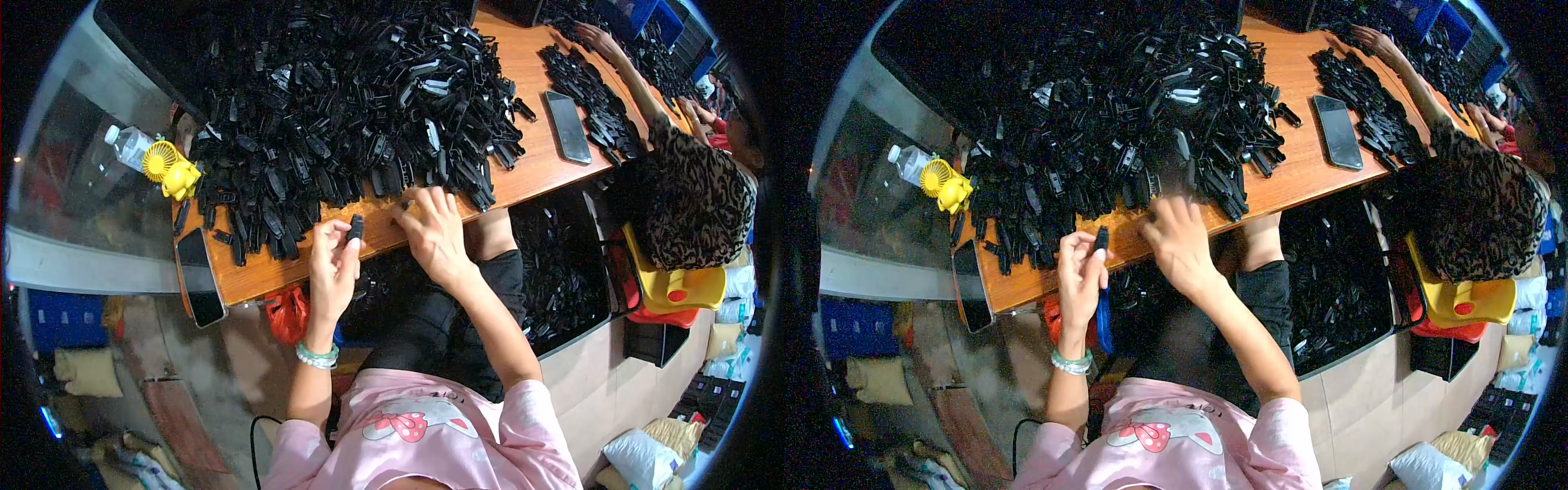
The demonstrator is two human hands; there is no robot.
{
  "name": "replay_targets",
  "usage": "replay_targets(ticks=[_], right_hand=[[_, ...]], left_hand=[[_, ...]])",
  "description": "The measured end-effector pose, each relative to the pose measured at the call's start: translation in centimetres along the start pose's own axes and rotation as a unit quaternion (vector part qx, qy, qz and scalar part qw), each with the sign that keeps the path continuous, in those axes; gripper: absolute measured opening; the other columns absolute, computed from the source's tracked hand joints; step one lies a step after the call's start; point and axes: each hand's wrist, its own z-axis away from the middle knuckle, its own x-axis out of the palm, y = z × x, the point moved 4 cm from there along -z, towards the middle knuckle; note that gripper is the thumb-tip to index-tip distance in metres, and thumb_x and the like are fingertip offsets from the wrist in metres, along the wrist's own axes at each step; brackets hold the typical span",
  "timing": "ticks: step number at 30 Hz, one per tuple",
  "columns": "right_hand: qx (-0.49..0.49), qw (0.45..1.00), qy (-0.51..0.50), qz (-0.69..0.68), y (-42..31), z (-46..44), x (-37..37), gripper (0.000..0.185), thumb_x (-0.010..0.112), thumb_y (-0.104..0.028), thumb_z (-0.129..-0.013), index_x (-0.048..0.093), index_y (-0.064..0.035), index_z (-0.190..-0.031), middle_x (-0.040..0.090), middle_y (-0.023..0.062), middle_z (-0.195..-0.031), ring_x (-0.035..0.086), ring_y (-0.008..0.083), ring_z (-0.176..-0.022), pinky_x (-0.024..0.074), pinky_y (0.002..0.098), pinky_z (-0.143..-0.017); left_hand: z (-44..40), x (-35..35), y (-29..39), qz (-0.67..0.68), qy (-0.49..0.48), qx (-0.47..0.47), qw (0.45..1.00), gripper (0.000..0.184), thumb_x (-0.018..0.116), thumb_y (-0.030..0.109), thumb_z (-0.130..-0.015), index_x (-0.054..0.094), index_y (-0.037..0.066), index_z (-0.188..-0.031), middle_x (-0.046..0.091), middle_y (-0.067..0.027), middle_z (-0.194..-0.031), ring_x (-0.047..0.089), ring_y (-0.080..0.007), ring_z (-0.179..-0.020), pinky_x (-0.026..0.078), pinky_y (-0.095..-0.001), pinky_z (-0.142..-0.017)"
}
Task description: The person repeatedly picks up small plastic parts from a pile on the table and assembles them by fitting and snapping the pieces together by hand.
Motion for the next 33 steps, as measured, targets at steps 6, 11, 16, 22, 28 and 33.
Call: replay_targets(ticks=[6,11,16,22,28,33], right_hand=[[0.173,0.897,0.073,-0.401,-2.4,1.8,-0.6,0.025,0.063,-0.006,-0.083,0.062,0.0008,-0.107,0.064,0.01,-0.082,0.063,0.0191,-0.075,0.0485,0.0287,-0.069],[0.408,0.584,-0.003,-0.701,-2.0,4.4,1.4,0.028,0.053,-0.005,-0.091,0.056,0.0013,-0.118,0.059,0.0039,-0.088,0.058,0.0107,-0.078,0.0463,0.0226,-0.073],[0.296,0.753,-0.041,-0.586,-3.3,3.8,-2.2,0.038,0.056,-0.004,-0.087,0.051,0.0021,-0.124,0.056,0.0117,-0.101,0.054,0.0181,-0.093,0.0431,0.0295,-0.084],[0.131,0.88,-0.069,-0.451,-3.5,3.3,-4.0,0.039,0.055,0.0,-0.084,0.049,0.0019,-0.123,0.055,0.0174,-0.092,0.056,0.0311,-0.085,0.0446,0.0334,-0.077],[0.116,0.896,-0.051,-0.426,-4.2,4.2,-3.7,0.044,0.055,0.004,-0.083,0.046,0.0013,-0.125,0.053,0.0182,-0.089,0.054,0.0353,-0.08,0.0452,0.0359,-0.072],[0.065,0.925,-0.024,-0.374,-4.7,4.5,-3.9,0.043,0.054,0.01,-0.079,0.048,0.0041,-0.121,0.053,0.0185,-0.088,0.053,0.0329,-0.072,0.0457,0.0353,-0.064]], left_hand=[[2.0,-0.4,1.4,-0.005,-0.076,-0.032,0.997,0.03,0.059,0.001,-0.086,0.052,0.0,-0.115,0.057,-0.0031,-0.096,0.051,-0.0043,-0.07,0.042,-0.0174,-0.06],[2.2,0.8,2.3,-0.086,-0.127,0.017,0.988,0.02,0.067,0.009,-0.083,0.061,-0.002,-0.098,0.059,-0.0018,-0.086,0.054,-0.0053,-0.07,0.042,-0.0181,-0.059],[2.4,1.0,2.1,-0.18,-0.129,0.037,0.975,0.023,0.071,0.012,-0.079,0.061,-0.005,-0.092,0.055,-0.0032,-0.073,0.048,-0.007,-0.058,0.038,-0.0217,-0.05],[2.7,1.4,4.0,-0.193,-0.115,0.113,0.968,0.026,0.07,0.008,-0.078,0.061,-0.008,-0.096,0.059,-0.0085,-0.081,0.053,-0.0104,-0.059,0.041,-0.0234,-0.051],[3.1,1.3,4.4,-0.219,-0.098,0.072,0.968,0.025,0.07,0.005,-0.077,0.061,-0.01,-0.095,0.061,-0.0152,-0.078,0.058,-0.021,-0.06,0.045,-0.0302,-0.054],[3.1,2.0,6.5,-0.277,-0.125,0.212,0.929,0.024,0.07,0.004,-0.075,0.061,-0.01,-0.092,0.06,-0.0182,-0.074,0.058,-0.027,-0.059,0.045,-0.0323,-0.053]])
